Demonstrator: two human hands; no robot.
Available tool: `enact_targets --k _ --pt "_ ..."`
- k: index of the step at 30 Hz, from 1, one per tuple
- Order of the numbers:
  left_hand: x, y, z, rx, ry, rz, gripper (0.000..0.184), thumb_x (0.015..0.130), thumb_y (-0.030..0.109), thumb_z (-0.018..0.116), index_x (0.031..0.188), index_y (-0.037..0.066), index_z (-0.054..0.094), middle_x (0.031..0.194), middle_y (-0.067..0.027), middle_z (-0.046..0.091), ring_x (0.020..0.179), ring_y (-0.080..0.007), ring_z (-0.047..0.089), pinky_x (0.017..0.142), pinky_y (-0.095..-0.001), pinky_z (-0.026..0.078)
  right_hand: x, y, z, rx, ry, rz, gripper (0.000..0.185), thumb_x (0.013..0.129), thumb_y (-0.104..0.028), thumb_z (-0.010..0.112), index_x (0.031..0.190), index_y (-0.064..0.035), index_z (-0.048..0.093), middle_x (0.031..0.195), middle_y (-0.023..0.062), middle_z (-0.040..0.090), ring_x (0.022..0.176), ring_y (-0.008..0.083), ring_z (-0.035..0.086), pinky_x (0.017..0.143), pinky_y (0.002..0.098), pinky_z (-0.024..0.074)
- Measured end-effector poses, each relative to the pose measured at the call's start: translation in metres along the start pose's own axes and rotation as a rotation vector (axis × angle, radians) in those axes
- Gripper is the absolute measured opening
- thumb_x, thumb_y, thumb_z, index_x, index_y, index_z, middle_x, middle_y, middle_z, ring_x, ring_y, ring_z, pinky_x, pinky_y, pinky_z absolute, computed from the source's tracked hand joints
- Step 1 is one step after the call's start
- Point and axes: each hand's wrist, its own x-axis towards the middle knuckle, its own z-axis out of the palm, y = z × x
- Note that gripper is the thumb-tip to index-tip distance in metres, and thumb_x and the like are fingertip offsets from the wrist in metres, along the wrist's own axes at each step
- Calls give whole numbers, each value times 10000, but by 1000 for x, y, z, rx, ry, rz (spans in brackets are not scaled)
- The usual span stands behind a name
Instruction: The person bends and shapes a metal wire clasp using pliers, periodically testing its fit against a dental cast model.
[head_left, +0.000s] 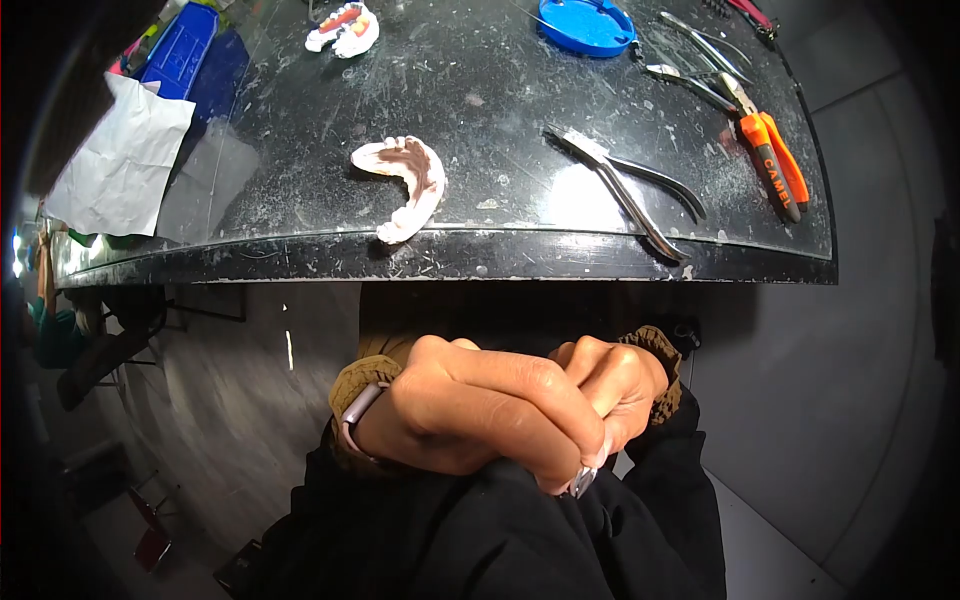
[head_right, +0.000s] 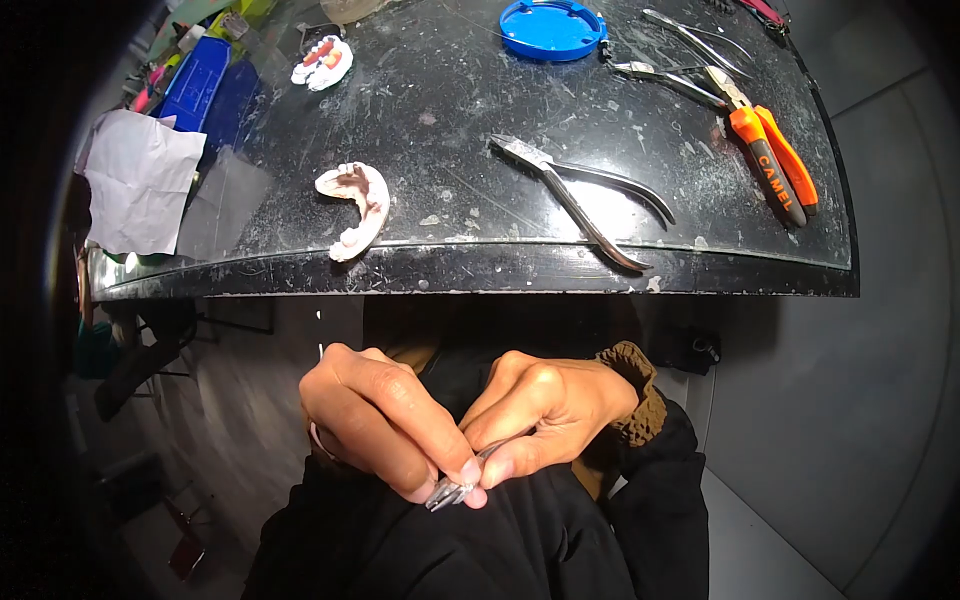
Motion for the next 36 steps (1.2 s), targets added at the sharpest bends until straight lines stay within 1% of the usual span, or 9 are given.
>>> enact_targets --k 9,12,15,17,21,25,28,31,36 --pt "-5 11 -4 162 65 -3 153 832 -73 594 692 -26 636 892 -227 621 637 -226 676 582 -248 585 1 -28 -12 -277 -107 132 266 924 -148 556 794 80 601 924 226 619 757 320 622 647 345 495" --pt "-4 19 -10 239 53 -25 149 819 -123 582 710 -35 631 953 -197 538 621 -261 676 583 -274 609 -4 -56 -13 -471 1 188 230 869 -130 617 739 58 606 857 211 626 674 292 623 585 349 497" --pt "-7 9 -12 247 91 77 127 812 -115 591 713 -45 627 896 -179 508 605 -261 671 560 -281 614 -11 -80 -5 -1075 460 65 249 786 -164 519 593 -9 492 685 135 567 603 239 578 528 325 446" --pt "-7 11 -14 265 78 88 105 803 -114 597 725 -50 626 889 -183 510 610 -271 669 567 -290 616 -3 -95 4 -1482 805 361 121 800 -76 459 754 33 485 758 136 488 743 260 525 671 352 412" --pt "-13 13 -16 275 127 60 97 806 -46 575 829 -77 664 919 -198 590 727 -199 643 650 -249 557 -11 -94 -34 -2042 721 374 102 888 -30 448 849 41 511 862 137 498 772 253 487 716 330 392" --pt "-11 16 -19 274 140 61 100 785 -64 580 826 -61 671 883 -181 615 708 -209 652 635 -249 559 -22 -86 -21 -1450 936 120 267 873 -204 614 818 31 499 796 112 514 638 180 483 576 299 390" --pt "-11 18 -15 246 171 53 89 773 -66 605 820 -41 676 850 -170 643 682 -199 664 593 -237 558 -10 -47 -16 -710 340 -296 361 810 -259 691 631 3 517 672 131 582 604 211 583 501 311 452" --pt "-9 18 -10 246 187 73 65 759 -43 653 811 -11 675 827 -153 673 641 -178 675 512 -211 541 8 -38 9 -775 201 0 216 793 -124 689 708 33 568 781 163 601 659 264 601 572 338 476" --pt "-6 25 -14 316 83 48 99 800 -29 644 705 -18 619 747 -179 648 599 -245 680 521 -259 585 9 -25 12 -727 232 -38 303 872 -206 613 717 49 560 800 212 628 688 321 637 630 398 525"
